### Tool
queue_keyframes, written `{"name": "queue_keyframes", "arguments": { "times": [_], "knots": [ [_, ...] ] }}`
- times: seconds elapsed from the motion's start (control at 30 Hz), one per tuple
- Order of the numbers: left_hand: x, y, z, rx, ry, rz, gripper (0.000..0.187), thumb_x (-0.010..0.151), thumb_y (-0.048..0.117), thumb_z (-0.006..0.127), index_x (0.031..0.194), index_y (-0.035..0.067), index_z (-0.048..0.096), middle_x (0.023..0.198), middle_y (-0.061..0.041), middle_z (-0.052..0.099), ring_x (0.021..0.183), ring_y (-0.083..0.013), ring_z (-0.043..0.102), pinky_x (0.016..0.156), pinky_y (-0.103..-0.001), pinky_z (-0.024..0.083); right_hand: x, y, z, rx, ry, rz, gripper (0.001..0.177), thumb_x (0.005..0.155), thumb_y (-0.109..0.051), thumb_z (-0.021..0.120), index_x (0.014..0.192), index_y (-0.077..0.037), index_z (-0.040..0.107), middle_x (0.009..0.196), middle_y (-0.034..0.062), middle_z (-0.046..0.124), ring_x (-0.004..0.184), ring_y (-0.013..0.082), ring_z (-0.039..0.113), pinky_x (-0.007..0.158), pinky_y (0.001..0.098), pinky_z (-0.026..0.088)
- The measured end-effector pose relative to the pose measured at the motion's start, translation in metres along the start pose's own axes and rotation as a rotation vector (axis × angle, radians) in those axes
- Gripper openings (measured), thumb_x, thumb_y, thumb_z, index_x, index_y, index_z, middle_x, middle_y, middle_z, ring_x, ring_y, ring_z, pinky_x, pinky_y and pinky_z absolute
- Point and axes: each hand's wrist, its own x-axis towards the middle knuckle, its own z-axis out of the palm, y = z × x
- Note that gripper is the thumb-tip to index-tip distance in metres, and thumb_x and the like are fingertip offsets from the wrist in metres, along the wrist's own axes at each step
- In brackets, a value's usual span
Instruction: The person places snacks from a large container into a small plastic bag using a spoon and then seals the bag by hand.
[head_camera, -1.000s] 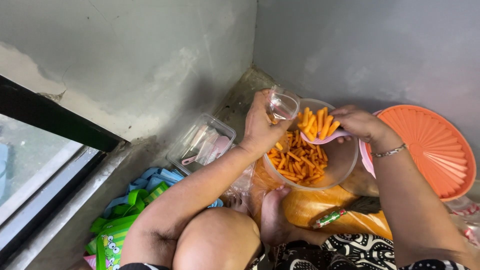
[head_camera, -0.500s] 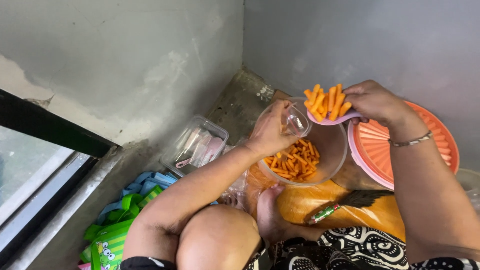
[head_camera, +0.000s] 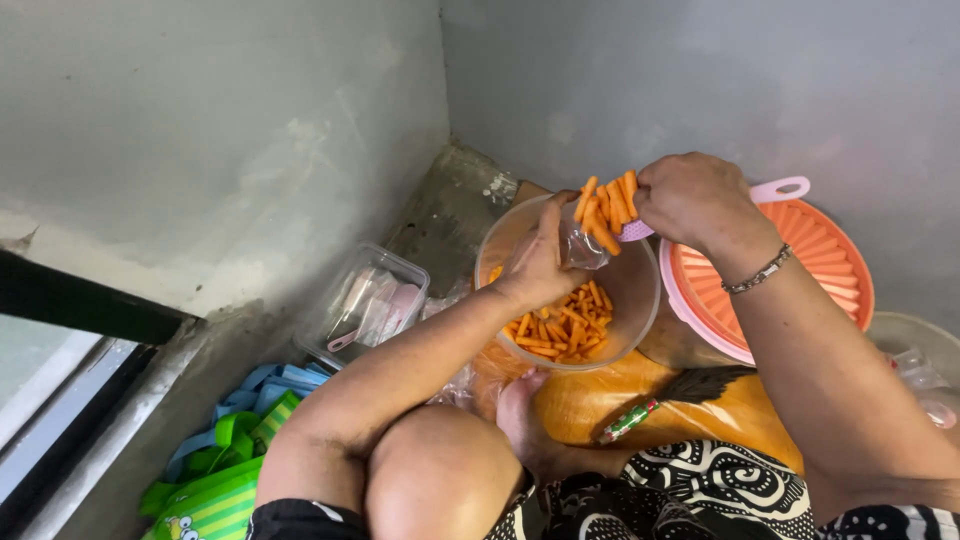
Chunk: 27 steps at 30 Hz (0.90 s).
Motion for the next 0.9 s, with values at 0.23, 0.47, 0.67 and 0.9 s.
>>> {"name": "queue_keyframes", "arguments": {
  "times": [0.23, 0.47, 0.67, 0.9],
  "knots": [
    [0.011, -0.008, 0.010, -0.004, 0.000, -0.056, 0.092, 0.060, 0.022, 0.070, 0.131, 0.021, 0.012, 0.102, -0.018, 0.055, 0.105, -0.0370, 0.050, 0.090, -0.044, 0.041, -0.001, 0.000, 0.009, -0.027, -0.002, -0.004, 0.028, 0.074, -0.032, 0.044, 0.081, -0.020, 0.067, 0.074, 0.0120, 0.064, 0.080, 0.0325, 0.062, 0.066, 0.0430, 0.050],
    [0.026, -0.034, 0.020, -0.032, -0.015, -0.147, 0.083, 0.051, 0.030, 0.077, 0.122, 0.019, 0.036, 0.104, -0.014, 0.056, 0.105, -0.0318, 0.052, 0.089, -0.039, 0.044, -0.009, -0.009, 0.012, -0.064, 0.012, -0.090, 0.030, 0.076, -0.034, 0.042, 0.078, -0.016, 0.066, 0.073, 0.0114, 0.065, 0.080, 0.0308, 0.063, 0.069, 0.0431, 0.050],
    [0.023, -0.040, 0.019, -0.067, 0.051, -0.070, 0.074, 0.054, 0.027, 0.075, 0.118, 0.019, 0.039, 0.099, -0.016, 0.056, 0.100, -0.0361, 0.052, 0.083, -0.043, 0.046, -0.023, -0.013, -0.014, -0.057, 0.092, -0.081, 0.028, 0.078, -0.028, 0.043, 0.080, -0.011, 0.065, 0.073, 0.0154, 0.064, 0.077, 0.0350, 0.063, 0.068, 0.0449, 0.050],
    [0.016, -0.023, 0.011, -0.047, 0.072, -0.074, 0.074, 0.055, 0.027, 0.075, 0.119, 0.016, 0.040, 0.099, -0.017, 0.053, 0.103, -0.0353, 0.051, 0.086, -0.043, 0.045, -0.025, -0.015, -0.005, -0.077, 0.129, -0.097, 0.031, 0.080, -0.030, 0.040, 0.080, -0.010, 0.064, 0.071, 0.0126, 0.064, 0.075, 0.0327, 0.063, 0.067, 0.0437, 0.050]
  ]
}}
